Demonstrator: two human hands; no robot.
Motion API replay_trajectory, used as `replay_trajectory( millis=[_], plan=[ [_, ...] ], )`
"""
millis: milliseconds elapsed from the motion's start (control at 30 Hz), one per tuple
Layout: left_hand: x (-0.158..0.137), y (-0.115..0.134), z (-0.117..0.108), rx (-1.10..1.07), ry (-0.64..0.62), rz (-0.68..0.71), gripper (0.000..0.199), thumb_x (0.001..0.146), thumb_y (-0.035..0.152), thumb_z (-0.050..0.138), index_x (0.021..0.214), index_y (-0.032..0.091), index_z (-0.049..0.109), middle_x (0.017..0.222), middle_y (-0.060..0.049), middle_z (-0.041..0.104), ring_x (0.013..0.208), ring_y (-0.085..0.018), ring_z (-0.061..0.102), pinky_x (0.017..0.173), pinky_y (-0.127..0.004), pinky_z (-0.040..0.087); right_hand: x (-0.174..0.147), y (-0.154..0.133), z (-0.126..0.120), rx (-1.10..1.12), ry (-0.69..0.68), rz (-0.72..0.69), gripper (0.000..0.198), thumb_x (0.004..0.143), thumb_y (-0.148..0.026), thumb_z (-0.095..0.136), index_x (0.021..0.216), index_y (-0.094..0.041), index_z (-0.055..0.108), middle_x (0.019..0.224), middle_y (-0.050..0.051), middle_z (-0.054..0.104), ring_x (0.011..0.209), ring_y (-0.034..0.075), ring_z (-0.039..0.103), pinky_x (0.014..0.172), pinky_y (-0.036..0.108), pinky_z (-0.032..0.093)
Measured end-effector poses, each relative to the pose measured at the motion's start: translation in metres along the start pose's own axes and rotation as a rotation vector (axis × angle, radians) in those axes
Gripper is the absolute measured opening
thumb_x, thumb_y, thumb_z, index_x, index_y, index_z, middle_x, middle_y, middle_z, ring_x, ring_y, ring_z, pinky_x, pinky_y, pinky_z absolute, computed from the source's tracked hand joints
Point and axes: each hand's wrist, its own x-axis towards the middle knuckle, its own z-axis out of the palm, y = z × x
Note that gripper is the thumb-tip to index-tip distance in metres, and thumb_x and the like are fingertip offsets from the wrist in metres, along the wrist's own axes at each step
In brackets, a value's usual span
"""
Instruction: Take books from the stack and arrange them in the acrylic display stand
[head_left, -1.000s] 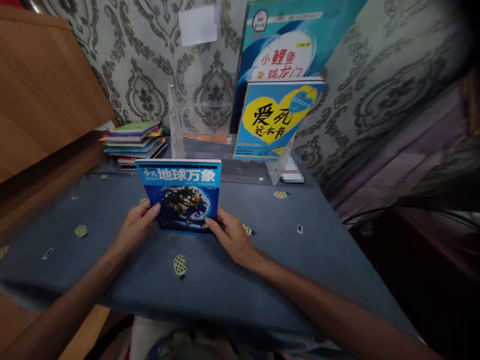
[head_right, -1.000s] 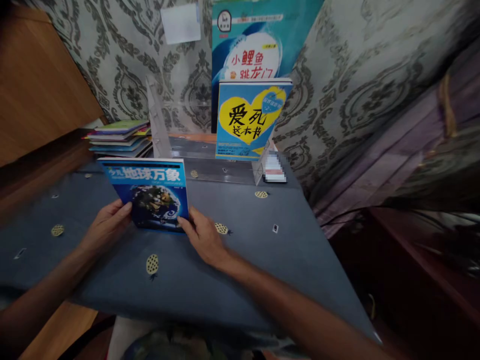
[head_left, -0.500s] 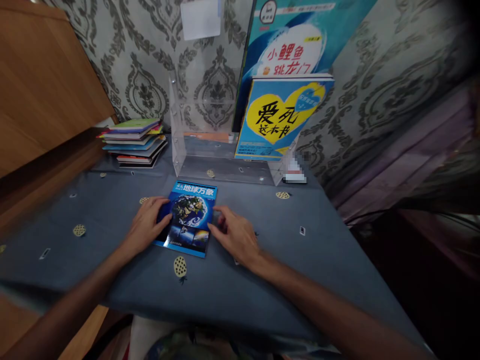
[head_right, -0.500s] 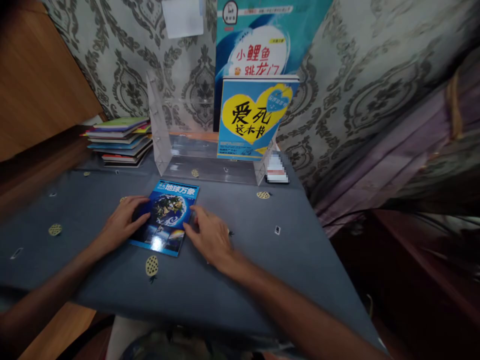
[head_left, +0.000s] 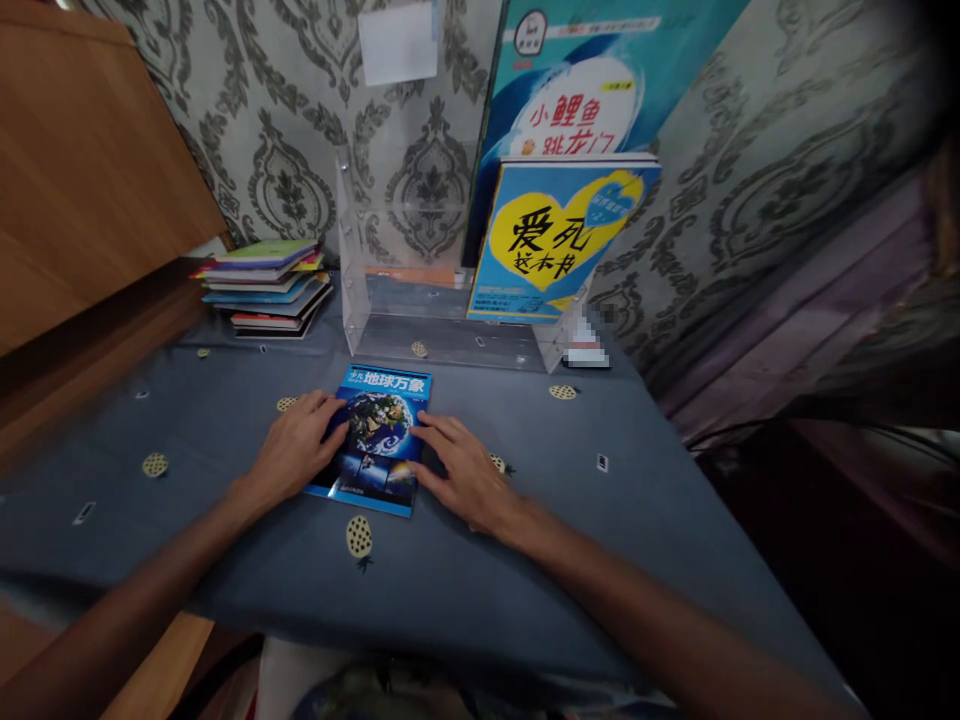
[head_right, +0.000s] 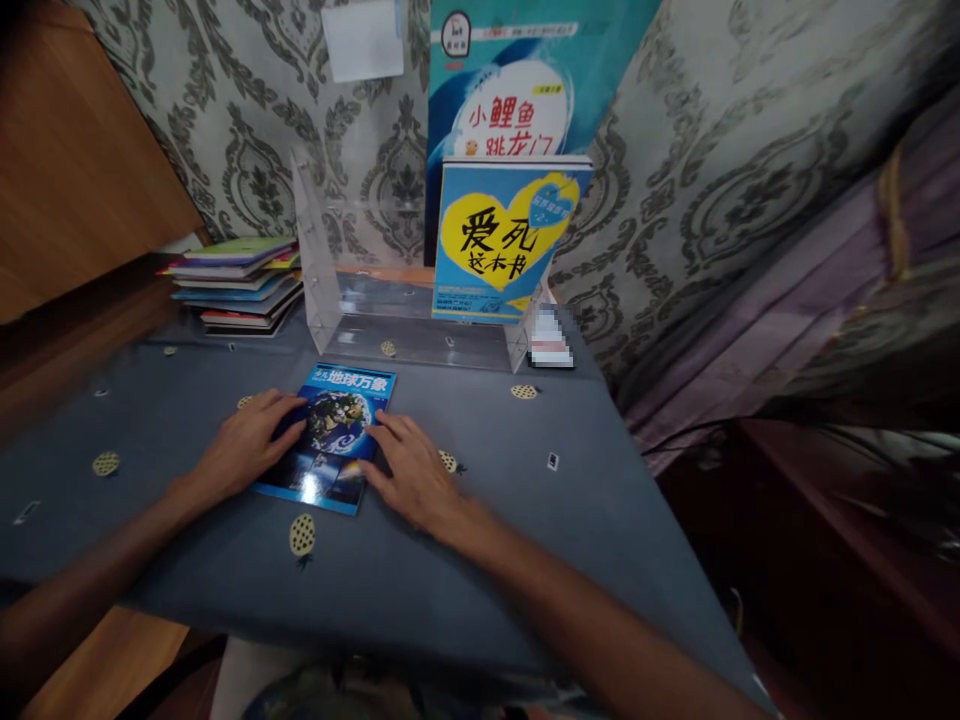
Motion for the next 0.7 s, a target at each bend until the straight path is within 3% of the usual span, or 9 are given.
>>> replay_trajectory(
  millis=[267, 500, 700],
  plan=[
    [0.007, 0.004, -0.010, 0.178, -0.097, -0.066, 0.037, 0.097, 0.035, 0.042, 0.116, 0.016, 0.068, 0.101, -0.011, 0.064, 0.092, -0.029, 0.065, 0.079, -0.041, 0.054, 0.003, 0.013, 0.002, 0.057, 0.008, -0.048, 0.037, 0.097, -0.031, 0.056, 0.132, -0.018, 0.060, 0.144, 0.017, 0.056, 0.135, 0.029, 0.052, 0.111, 0.053, 0.046],
    [0.037, -0.023, 0.015, 0.081, -0.045, 0.061, 0.040, 0.098, 0.034, 0.041, 0.128, 0.016, 0.059, 0.135, -0.013, 0.062, 0.125, -0.029, 0.056, 0.107, -0.047, 0.045, 0.000, 0.007, 0.002, 0.014, 0.008, -0.042, 0.039, 0.097, -0.028, 0.055, 0.133, -0.014, 0.059, 0.145, 0.019, 0.055, 0.138, 0.029, 0.050, 0.116, 0.055, 0.039],
    [0.046, -0.030, 0.026, -0.007, 0.013, 0.092, 0.043, 0.096, 0.035, 0.040, 0.127, 0.016, 0.062, 0.136, -0.013, 0.063, 0.127, -0.029, 0.057, 0.109, -0.049, 0.044, 0.002, 0.007, 0.002, 0.007, -0.019, -0.043, 0.040, 0.097, -0.026, 0.055, 0.134, -0.012, 0.058, 0.145, 0.020, 0.055, 0.140, 0.029, 0.048, 0.118, 0.057, 0.035]
  ],
)
